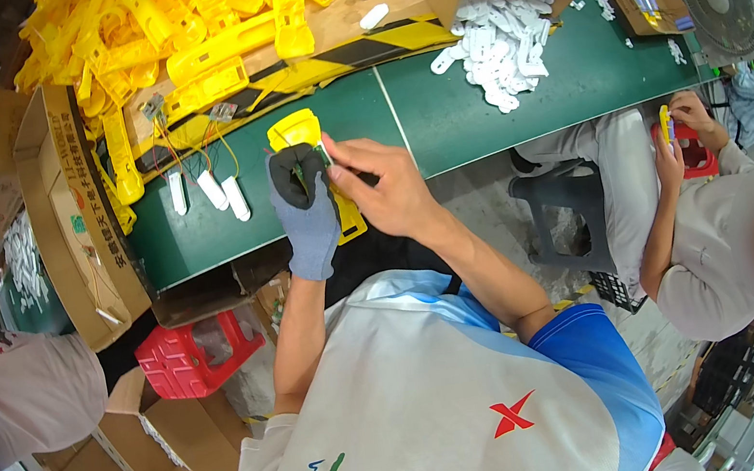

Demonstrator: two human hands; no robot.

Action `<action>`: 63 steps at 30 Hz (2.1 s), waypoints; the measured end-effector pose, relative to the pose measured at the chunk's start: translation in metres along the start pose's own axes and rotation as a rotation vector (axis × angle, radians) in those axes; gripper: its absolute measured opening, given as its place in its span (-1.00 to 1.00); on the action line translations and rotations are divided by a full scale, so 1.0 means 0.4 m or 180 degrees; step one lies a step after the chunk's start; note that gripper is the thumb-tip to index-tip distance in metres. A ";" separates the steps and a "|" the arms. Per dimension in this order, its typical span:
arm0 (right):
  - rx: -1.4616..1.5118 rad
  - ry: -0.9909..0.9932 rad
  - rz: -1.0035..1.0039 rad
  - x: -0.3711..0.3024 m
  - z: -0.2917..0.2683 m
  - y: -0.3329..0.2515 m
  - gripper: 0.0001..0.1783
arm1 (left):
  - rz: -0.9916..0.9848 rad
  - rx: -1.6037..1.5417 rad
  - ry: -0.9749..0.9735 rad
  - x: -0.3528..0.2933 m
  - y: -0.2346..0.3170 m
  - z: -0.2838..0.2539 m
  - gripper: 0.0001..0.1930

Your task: Assembling electronic circuit boards into yellow plastic LED lighting fixtures at a factory workbench.

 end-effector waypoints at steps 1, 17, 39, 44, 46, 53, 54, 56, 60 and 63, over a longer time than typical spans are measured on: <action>-0.0363 0.0023 -0.0280 -0.006 -0.014 -0.027 -0.56 | 0.0094 -0.0011 0.0092 -0.006 0.005 0.002 -0.80; -0.1201 0.1285 0.1580 -0.210 -0.582 0.107 -0.17 | -0.0966 -0.0991 -0.2181 -0.142 0.159 0.216 -0.18; -0.2147 0.3016 -0.0174 -0.103 -0.618 0.168 -0.73 | 0.0728 0.3595 -0.0239 0.426 0.134 -0.380 -0.42; -0.1347 0.2421 -0.0352 -0.114 -0.343 0.065 -0.85 | 0.0754 0.3548 -0.0034 0.413 0.227 -0.389 -0.45; -0.1113 0.2213 -0.0416 -0.113 -0.278 0.025 -0.86 | 0.0722 0.2848 0.0547 0.382 0.284 -0.442 -0.43; -0.0053 0.0895 -0.0614 -0.026 -0.129 -0.102 -0.84 | 0.1675 0.0376 0.1714 0.117 0.525 -0.507 -0.41; -0.0050 0.0881 -0.0586 -0.009 -0.116 -0.131 -0.84 | 0.1495 0.0229 0.1687 0.095 0.534 -0.485 -0.39; 0.0065 0.0541 -0.1137 0.018 -0.068 -0.236 -0.80 | 0.1164 -0.0335 0.1560 0.067 0.516 -0.427 -0.36; 0.0073 0.0116 -0.1844 0.042 0.014 -0.440 -0.65 | 0.0608 -0.0194 0.0886 0.013 0.448 -0.261 -0.45; 0.0148 0.0186 -0.1747 0.053 0.040 -0.429 -0.64 | 0.0213 -0.0269 0.0639 0.003 0.396 -0.184 -0.54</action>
Point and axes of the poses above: each hand's wrist, its own x-axis towards the middle knuckle, its own z-axis out of the palm, y = z × x, the point moved 9 cm from there along x, towards the middle knuckle, and after that the axes turned 8 degrees about -x, right-handed, at the moved point
